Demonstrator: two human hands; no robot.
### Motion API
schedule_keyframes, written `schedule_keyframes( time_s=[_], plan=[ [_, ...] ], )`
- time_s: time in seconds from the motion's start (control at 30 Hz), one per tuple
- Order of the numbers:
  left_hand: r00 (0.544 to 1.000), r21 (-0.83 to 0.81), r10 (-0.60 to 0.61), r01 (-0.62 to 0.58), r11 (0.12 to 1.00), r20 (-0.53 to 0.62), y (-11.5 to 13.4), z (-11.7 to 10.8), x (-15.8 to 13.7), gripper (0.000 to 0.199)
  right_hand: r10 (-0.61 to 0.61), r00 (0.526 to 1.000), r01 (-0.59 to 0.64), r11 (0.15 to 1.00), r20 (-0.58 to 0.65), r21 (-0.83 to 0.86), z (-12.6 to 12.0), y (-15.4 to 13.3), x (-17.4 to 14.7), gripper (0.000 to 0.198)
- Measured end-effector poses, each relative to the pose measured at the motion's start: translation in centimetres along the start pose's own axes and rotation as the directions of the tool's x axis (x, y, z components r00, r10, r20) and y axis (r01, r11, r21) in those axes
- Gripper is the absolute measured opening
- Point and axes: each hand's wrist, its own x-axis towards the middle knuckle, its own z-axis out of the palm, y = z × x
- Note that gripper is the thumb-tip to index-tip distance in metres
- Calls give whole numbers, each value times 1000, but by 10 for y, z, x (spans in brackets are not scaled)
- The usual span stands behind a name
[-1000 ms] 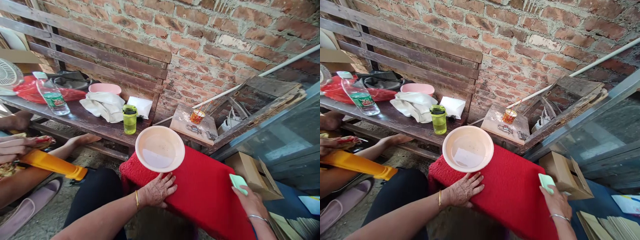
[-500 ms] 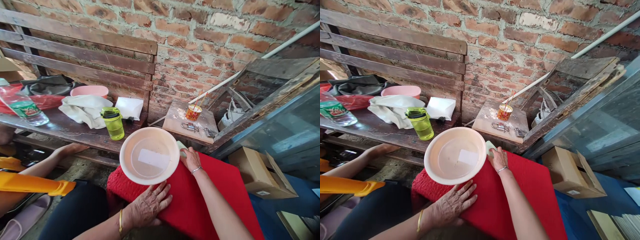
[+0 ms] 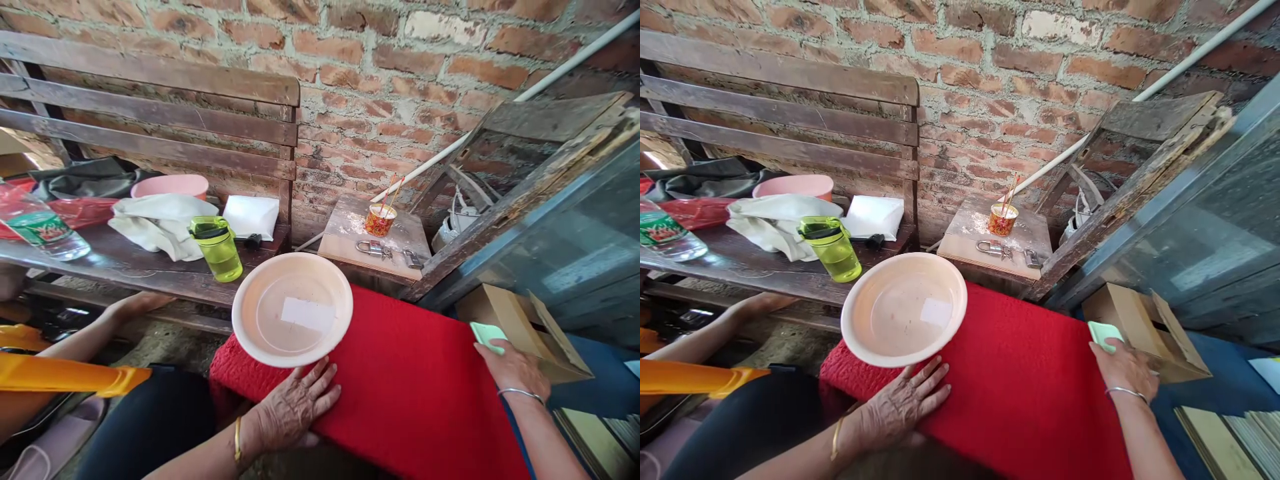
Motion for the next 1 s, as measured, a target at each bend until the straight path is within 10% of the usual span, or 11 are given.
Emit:
schedule_keyframes(
  time_s=[0.13,0.27,0.4,0.63,0.83,1.0],
  plan=[
    [1000,-3,4,-4,1000,-5,0,-1,1,100,-308,947,287,938,91,194,-6,-94,-48,42],
    [1000,-6,16,-16,1000,-23,-2,3,1,100,-617,786,583,763,44,279,-2,-195,-102,30],
    [996,-19,47,-48,999,-73,-6,13,0,96,-724,687,684,671,54,287,7,-226,-120,29],
    [993,-29,59,-63,998,-104,-8,21,0,94,-285,943,258,952,172,165,10,-99,-57,49],
    [992,-13,57,-59,998,-117,-11,18,2,95,101,989,-102,995,112,-1,0,40,-24,54],
    [996,-4,54,-54,999,-72,-14,12,5,96,40,995,-45,997,95,58,-14,23,-59,58]
  ],
)
